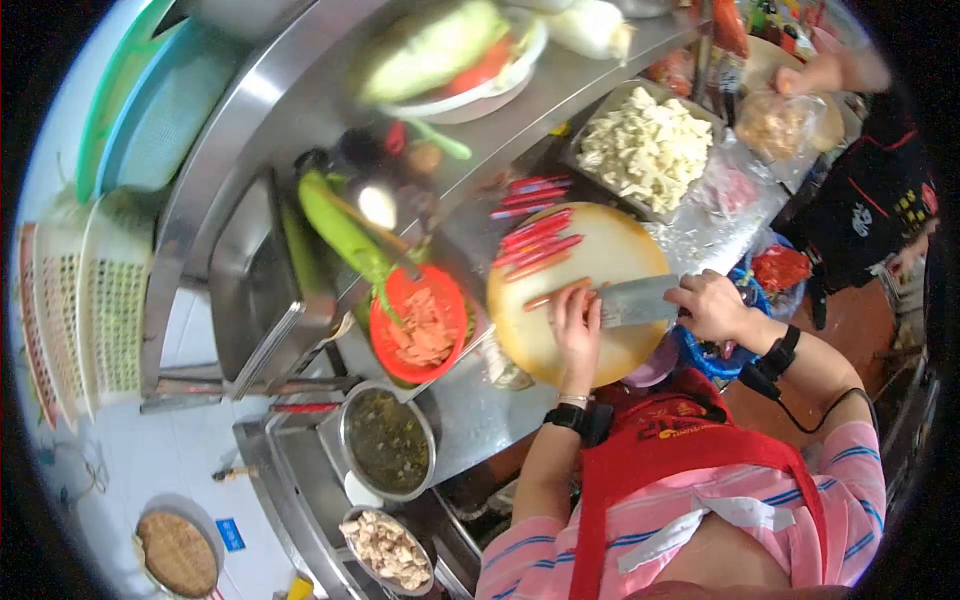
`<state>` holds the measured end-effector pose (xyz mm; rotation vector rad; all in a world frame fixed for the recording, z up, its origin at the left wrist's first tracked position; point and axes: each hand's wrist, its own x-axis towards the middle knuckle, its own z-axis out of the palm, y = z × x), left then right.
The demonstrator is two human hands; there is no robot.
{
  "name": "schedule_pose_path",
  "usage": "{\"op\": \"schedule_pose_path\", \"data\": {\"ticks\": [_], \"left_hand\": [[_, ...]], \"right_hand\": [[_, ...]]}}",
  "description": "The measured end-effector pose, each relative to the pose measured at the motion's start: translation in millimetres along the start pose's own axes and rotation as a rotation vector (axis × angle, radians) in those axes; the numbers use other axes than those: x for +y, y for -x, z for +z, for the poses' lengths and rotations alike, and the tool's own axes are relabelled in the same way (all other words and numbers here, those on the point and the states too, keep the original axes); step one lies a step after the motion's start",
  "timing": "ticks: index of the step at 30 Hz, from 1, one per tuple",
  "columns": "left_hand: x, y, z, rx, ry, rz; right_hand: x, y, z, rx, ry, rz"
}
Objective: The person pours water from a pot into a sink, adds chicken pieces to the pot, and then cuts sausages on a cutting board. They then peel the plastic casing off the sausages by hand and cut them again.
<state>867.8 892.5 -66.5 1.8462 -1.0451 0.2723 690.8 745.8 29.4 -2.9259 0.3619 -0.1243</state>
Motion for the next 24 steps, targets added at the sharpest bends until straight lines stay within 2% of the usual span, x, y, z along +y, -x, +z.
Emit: {"op": "schedule_pose_path", "data": {"ticks": [4, 6, 7, 8, 10, 11, 12, 13, 15, 18, 20, 22, 24], "left_hand": [[-19, -34, -71, 0.033, -0.109, -0.122], [-43, -48, -104, 0.132, -0.342, -0.042], [-48, -57, -121, 0.146, -0.351, -0.073], [-59, -65, -135, 0.188, -0.404, -0.014], [-88, -74, -156, 0.183, -0.452, -0.094], [-109, -70, -160, 0.232, -0.621, -0.153], [-123, -70, -163, 0.282, -0.787, -0.21], [-135, -66, -166, 0.289, -0.806, -0.297], [-135, -69, -171, 0.307, -0.75, -0.273], [-112, -69, -174, 0.321, -0.586, -0.229], [-75, -70, -158, 0.305, -0.25, -0.243], [-74, -53, -121, 0.1, -0.05, -0.2], [-49, -43, -91, -0.283, -0.086, -0.163]], "right_hand": [[-41, -53, -22, 0.11, -0.035, -0.177], [-68, -80, -30, 0.148, -0.018, -0.258], [-82, -92, -32, 0.147, -0.012, -0.274], [-92, -103, -31, 0.15, -0.012, -0.282], [-109, -121, -26, 0.119, -0.005, -0.248], [-115, -128, -26, 0.03, -0.012, -0.202], [-116, -131, -23, 0.033, -0.009, -0.208], [-115, -133, -19, 0.084, 0.028, -0.245], [-107, -129, -16, 0.126, 0.064, -0.273], [-77, -105, -12, 0.131, -0.029, -0.186], [-46, -79, -5, 0.097, -0.304, -0.045], [-18, -49, 4, -0.101, -0.459, 0.208], [1, -15, 18, -0.111, -0.496, 0.268]]}}
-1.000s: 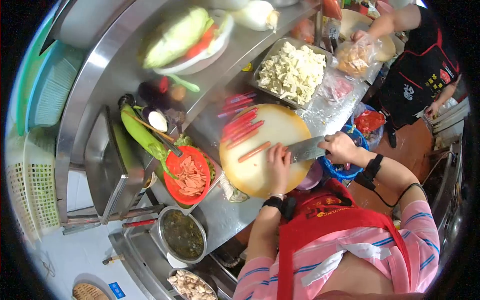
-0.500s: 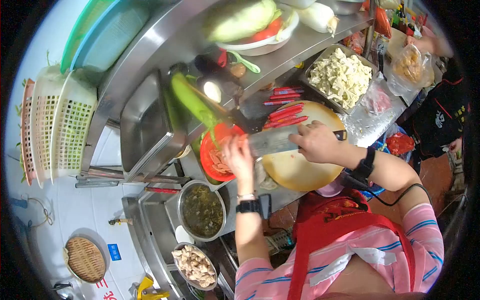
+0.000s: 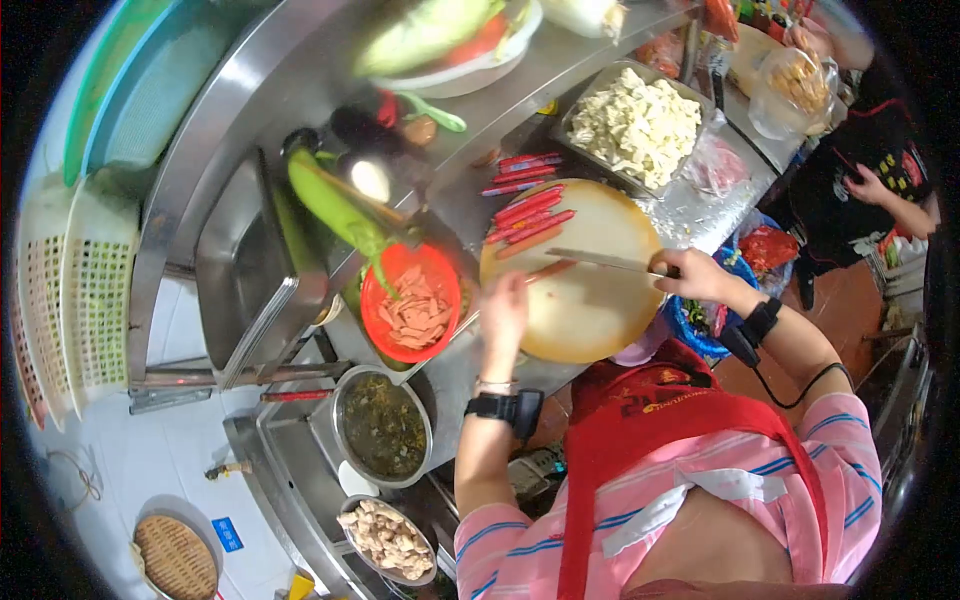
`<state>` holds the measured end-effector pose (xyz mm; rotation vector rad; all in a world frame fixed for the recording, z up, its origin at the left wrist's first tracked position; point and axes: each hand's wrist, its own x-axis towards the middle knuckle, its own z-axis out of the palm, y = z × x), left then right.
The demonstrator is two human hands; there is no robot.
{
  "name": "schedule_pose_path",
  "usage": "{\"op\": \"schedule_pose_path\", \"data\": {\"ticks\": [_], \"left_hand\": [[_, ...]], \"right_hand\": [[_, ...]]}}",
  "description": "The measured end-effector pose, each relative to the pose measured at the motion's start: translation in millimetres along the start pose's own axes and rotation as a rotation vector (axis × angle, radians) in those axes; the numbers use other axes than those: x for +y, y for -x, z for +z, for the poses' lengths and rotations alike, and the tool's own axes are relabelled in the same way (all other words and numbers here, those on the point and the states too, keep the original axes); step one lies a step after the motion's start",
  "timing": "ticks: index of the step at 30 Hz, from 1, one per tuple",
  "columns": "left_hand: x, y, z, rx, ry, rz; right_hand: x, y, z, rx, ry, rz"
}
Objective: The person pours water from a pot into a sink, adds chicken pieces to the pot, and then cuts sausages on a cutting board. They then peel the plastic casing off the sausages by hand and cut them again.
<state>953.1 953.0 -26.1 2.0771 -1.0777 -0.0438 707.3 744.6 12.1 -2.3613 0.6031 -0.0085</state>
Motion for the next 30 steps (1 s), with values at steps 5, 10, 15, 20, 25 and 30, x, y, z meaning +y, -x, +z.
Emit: {"op": "schedule_pose_path", "data": {"ticks": [5, 10, 15, 20, 25, 30], "left_hand": [[-30, -11, 80, -0.046, -0.275, 0.312], [-28, -19, 91, -0.205, -0.408, 0.256], [-22, 12, 65, -0.214, -0.289, 0.245], [-8, 56, 76, -0.213, -0.297, 0.482], [5, 74, 92, 0.027, -0.279, 0.322], [-7, 81, 101, 0.124, -0.302, 0.318]], "right_hand": [[38, 47, 22, -0.149, 0.003, 0.019], [37, 59, 41, -0.145, 0.009, 0.045], [53, 61, 40, 0.01, -0.004, 0.084], [53, 55, 46, -0.055, 0.048, 0.081], [42, 45, 54, -0.102, 0.253, 0.089], [27, 43, 33, -0.155, 0.33, 0.06]]}}
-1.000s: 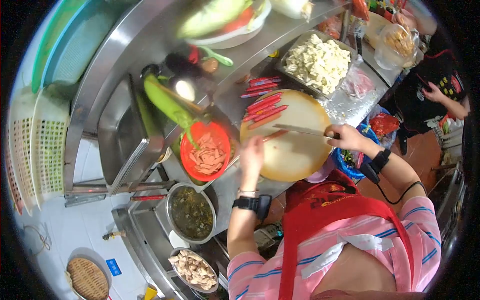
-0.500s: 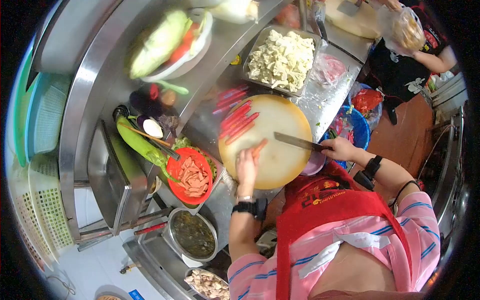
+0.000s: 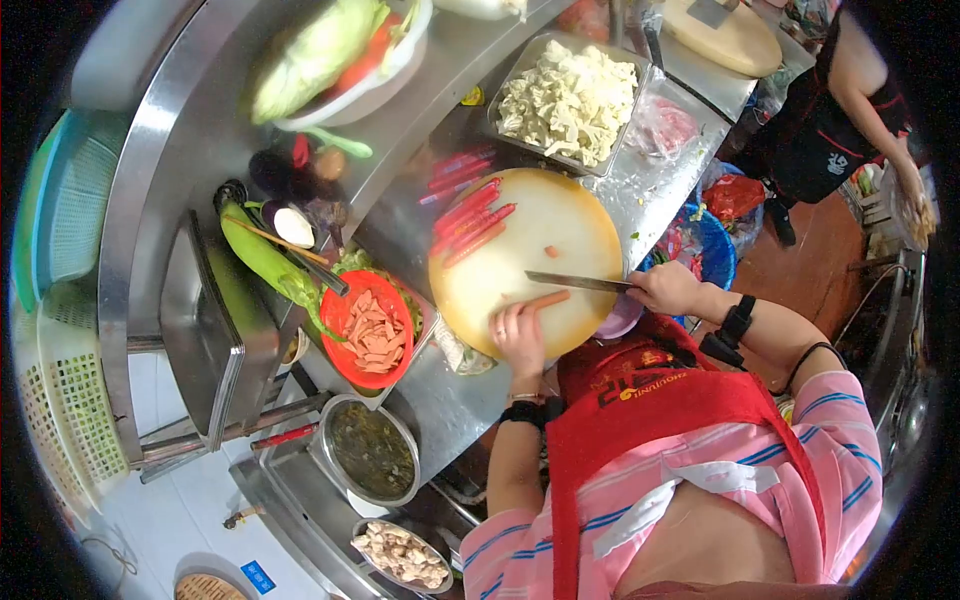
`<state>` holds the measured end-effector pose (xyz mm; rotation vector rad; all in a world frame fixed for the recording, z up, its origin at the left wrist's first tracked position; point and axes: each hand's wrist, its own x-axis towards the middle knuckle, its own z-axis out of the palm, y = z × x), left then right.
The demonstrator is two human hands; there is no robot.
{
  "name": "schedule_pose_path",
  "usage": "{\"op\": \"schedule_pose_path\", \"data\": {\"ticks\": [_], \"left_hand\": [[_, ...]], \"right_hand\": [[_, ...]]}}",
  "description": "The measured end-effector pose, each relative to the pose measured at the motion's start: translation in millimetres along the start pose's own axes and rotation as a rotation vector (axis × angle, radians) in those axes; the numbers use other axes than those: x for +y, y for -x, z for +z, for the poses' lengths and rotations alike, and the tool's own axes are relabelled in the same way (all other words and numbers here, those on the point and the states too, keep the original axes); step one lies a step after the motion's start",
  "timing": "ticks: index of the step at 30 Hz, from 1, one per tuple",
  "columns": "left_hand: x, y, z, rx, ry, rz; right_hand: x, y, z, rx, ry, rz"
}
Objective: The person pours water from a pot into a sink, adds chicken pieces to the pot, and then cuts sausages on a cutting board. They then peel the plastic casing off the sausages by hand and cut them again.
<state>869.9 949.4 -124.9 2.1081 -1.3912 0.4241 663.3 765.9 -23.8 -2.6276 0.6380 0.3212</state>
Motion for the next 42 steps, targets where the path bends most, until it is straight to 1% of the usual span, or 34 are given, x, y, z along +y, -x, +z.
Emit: {"op": "schedule_pose_path", "data": {"ticks": [4, 6, 10, 12, 16, 18, 19, 21, 24, 27, 30, 31, 33, 34, 36, 39, 42], "left_hand": [[-3, 4, 6, 0.024, 0.02, -0.007], [-5, 4, 6, 0.019, 0.016, 0.008], [-4, 7, 7, 0.023, -0.002, -0.011], [-1, 9, 8, 0.039, -0.042, -0.035], [-1, 9, 7, 0.013, -0.041, -0.033], [-3, 8, 8, 0.036, -0.029, -0.022], [-4, 8, 8, 0.037, -0.032, -0.019], [-3, 6, 8, 0.056, -0.018, -0.021], [1, 4, 3, 0.054, -0.036, -0.015], [-1, 5, 6, 0.047, -0.054, -0.028], [-3, 6, 7, 0.037, -0.056, -0.01], [-4, 7, 7, 0.035, -0.056, -0.006], [-1, 5, 5, 0.035, -0.033, -0.019], [-1, 5, 5, 0.036, -0.031, -0.026], [-1, 5, 5, 0.036, -0.019, -0.03], [0, 5, 5, 0.055, -0.039, -0.029], [0, 4, 5, 0.031, -0.031, -0.034]], "right_hand": [[-2, -11, 24, -0.017, 0.052, -0.015], [-9, -21, 33, 0.012, 0.052, -0.05], [-15, -18, 8, -0.014, 0.106, -0.076], [-18, -12, -4, -0.074, 0.085, -0.038], [-20, -23, 25, -0.075, 0.056, -0.055], [-21, -31, 31, 0.046, 0.07, -0.093], [-18, -31, 32, 0.05, 0.068, -0.094], [-17, -26, 16, -0.02, 0.094, -0.111], [-19, -17, 8, -0.028, 0.075, -0.092], [-23, -32, 36, -0.051, 0.078, -0.077], [-28, -40, 37, -0.009, 0.116, -0.087], [-27, -38, 34, -0.008, 0.113, -0.085], [-31, -29, 8, -0.11, 0.097, -0.076], [-30, -27, 6, -0.116, 0.101, -0.077], [-29, -21, 6, -0.111, 0.072, -0.075], [-29, -36, 37, -0.079, 0.102, -0.073], [-32, -38, 30, -0.042, 0.102, -0.082]]}}
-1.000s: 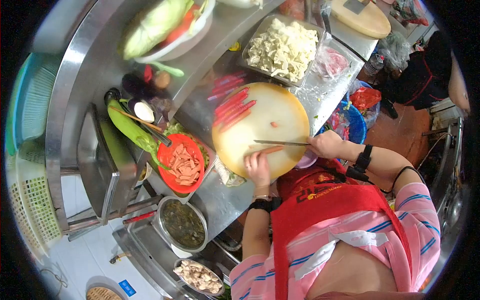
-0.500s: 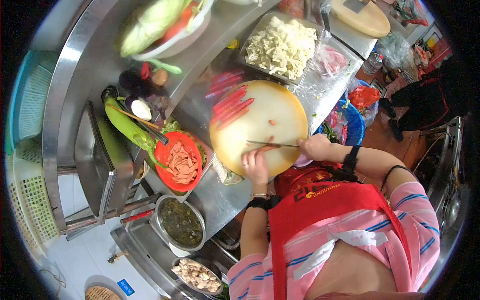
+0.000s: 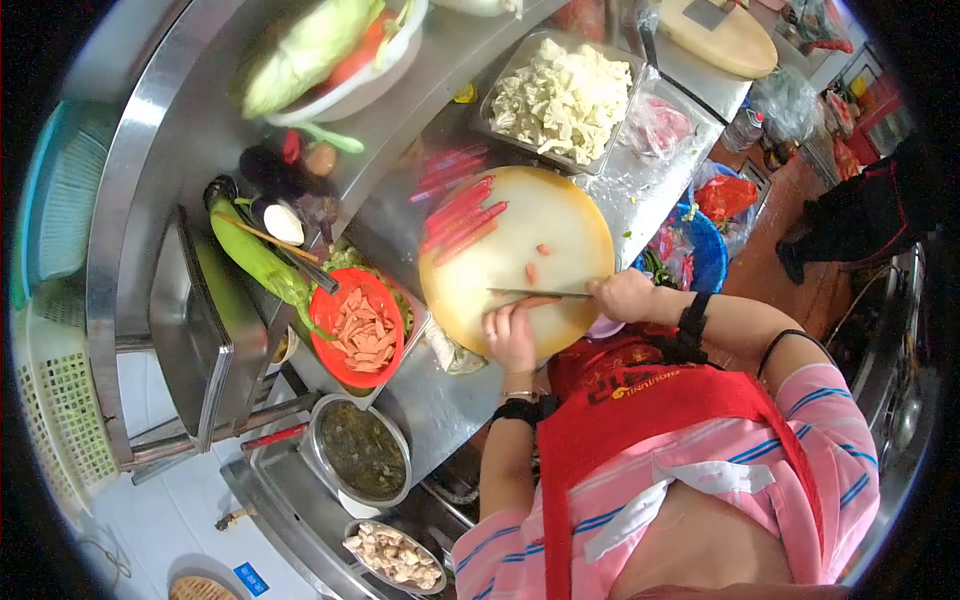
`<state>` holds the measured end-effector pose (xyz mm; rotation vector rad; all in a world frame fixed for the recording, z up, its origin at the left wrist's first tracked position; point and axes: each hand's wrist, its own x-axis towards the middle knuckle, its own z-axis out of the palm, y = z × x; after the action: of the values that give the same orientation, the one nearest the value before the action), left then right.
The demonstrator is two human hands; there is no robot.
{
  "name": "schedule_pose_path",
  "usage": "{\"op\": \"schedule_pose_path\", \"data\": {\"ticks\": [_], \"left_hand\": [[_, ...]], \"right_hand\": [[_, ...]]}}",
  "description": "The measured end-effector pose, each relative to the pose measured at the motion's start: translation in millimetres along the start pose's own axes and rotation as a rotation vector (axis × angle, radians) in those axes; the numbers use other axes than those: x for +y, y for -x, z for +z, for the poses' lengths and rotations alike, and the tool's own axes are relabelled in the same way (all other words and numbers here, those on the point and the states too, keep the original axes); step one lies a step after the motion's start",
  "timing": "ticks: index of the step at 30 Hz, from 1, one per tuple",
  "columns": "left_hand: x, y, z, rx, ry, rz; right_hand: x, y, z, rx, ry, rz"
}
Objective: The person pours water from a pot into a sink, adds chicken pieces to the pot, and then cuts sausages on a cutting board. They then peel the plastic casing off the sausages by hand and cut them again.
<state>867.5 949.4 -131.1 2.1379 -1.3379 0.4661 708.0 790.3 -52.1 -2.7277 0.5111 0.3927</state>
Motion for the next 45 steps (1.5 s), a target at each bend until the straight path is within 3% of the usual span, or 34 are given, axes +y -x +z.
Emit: {"op": "schedule_pose_path", "data": {"ticks": [4, 7, 9, 16, 18, 22, 24, 28, 33, 45], "left_hand": [[1, 0, -1, 0.015, 0.002, -0.005], [1, 0, -1, 0.011, 0.026, 0.007], [1, -1, 0, 0.038, 0.01, 0.009], [-2, 1, 0, 0.023, 0.045, 0.014], [-1, 0, -1, 0.02, 0.044, 0.01], [-1, -2, -3, -0.012, 0.071, 0.013], [-1, -2, -3, -0.019, 0.064, 0.012], [-2, -2, -1, 0.006, 0.038, 0.006], [0, -1, -2, 0.014, 0.01, -0.003], [-2, -1, -1, -0.006, 0.098, -0.021]], "right_hand": [[3, 13, -20, -0.093, -0.039, 0.006], [3, 12, -5, 0.031, -0.06, -0.01], [-5, -1, 2, -0.08, -0.029, 0.05], [-3, 15, -21, -0.115, -0.078, 0.08], [5, 22, -13, 0.031, -0.076, 0.008], [2, 19, -13, 0.006, -0.072, -0.009], [-10, 14, -23, -0.13, -0.07, 0.072], [-8, -7, 1, -0.025, -0.062, 0.038], [-7, 8, -21, -0.097, -0.077, 0.082], [9, 7, -2, -0.003, -0.057, -0.081]]}}
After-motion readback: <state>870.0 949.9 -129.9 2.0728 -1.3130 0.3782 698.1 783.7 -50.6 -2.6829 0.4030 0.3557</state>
